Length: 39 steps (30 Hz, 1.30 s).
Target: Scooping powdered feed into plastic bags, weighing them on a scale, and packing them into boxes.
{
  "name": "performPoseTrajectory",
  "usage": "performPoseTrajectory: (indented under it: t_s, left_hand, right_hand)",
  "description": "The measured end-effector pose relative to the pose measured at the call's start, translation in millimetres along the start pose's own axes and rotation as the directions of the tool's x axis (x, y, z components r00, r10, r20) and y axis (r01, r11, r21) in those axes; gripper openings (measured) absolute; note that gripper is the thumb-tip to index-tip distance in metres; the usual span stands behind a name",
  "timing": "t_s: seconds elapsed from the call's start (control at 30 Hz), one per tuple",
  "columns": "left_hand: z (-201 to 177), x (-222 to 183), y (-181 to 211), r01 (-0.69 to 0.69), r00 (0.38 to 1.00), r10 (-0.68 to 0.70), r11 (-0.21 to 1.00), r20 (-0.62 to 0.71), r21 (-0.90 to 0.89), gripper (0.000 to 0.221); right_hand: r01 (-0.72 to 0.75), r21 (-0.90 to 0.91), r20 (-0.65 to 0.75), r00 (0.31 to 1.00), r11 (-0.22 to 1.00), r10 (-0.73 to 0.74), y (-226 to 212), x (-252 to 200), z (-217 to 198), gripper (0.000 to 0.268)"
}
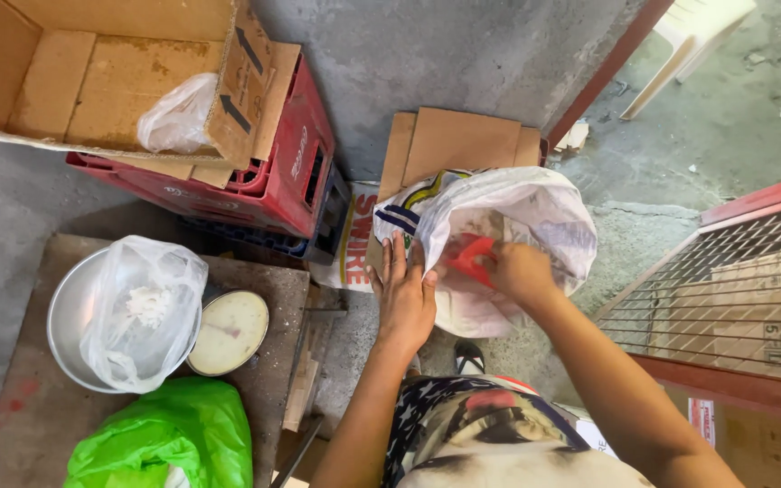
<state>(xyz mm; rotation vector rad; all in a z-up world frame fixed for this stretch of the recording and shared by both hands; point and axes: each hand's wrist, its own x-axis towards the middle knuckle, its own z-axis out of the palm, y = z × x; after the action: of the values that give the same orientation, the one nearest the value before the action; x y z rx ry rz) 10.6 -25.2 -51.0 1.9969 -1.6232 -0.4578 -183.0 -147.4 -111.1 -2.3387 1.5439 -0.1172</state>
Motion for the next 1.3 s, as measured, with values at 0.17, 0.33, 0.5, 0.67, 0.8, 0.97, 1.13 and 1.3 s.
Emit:
performPoseTrajectory:
  t_s: [0.17,0.33,0.5,0.67,0.8,0.97,1.13,1.3]
  left_hand:
    - [4.0,-3.0,-0.3,0.027,0.999,-0.027,1.000,-0.020,-0.010,0.058]
    - [11.0,-1.6,1.8,0.008,0.999,-0.008,1.000,-0.046,-0.019,0.060]
    - [-1.8,0.9,-1.1,0.040,0.998,-0.039,0.999,-0.041,0.024,0.058]
    - [-0.3,3.1,9.0,0.062,0.998,-0.061,0.998,-0.029,0.028,0.057]
    - [8.3,-1.4,11.2,0.041,0.999,-0.040,0.998,-0.018,0.052,0.059]
    - [5.2,-1.6,12.4,0.048,0.998,-0.047,0.997,-0.030,0.058,0.059]
    - [10.8,-1.0,17.3,0.065,0.998,-0.065,0.997,-0.013,0.032,0.058]
    - [10.5,1.4,12.0,0.047,0.999,-0.046,0.997,-0.018,0.061,0.060]
  right_hand:
    - [-0.007,-0.173,0.115,0.993,0.985,0.027,29.9,-9.3,-14.0,0.037]
    - [-0.016,-0.151,0.118,0.992,0.988,0.034,18.8,3.2,3.2,0.042]
    - [0.031,-0.126,0.016,0.999,0.992,-0.030,1.9,11.8,-25.2,0.034]
    - [0.055,-0.228,0.081,0.996,0.972,-0.037,5.9,17.1,-24.5,0.037]
    - [0.104,-0.180,0.036,0.994,0.978,-0.099,20.7,19.3,14.3,0.037]
    - [0.058,-0.176,0.092,0.995,0.983,-0.042,24.4,0.7,-25.6,0.038]
    - [0.041,-0.263,0.225,0.974,0.964,0.020,36.4,-2.4,-3.7,0.039]
    - [0.118,-0.058,-0.020,0.993,0.991,-0.119,10.6,11.4,-11.6,0.038]
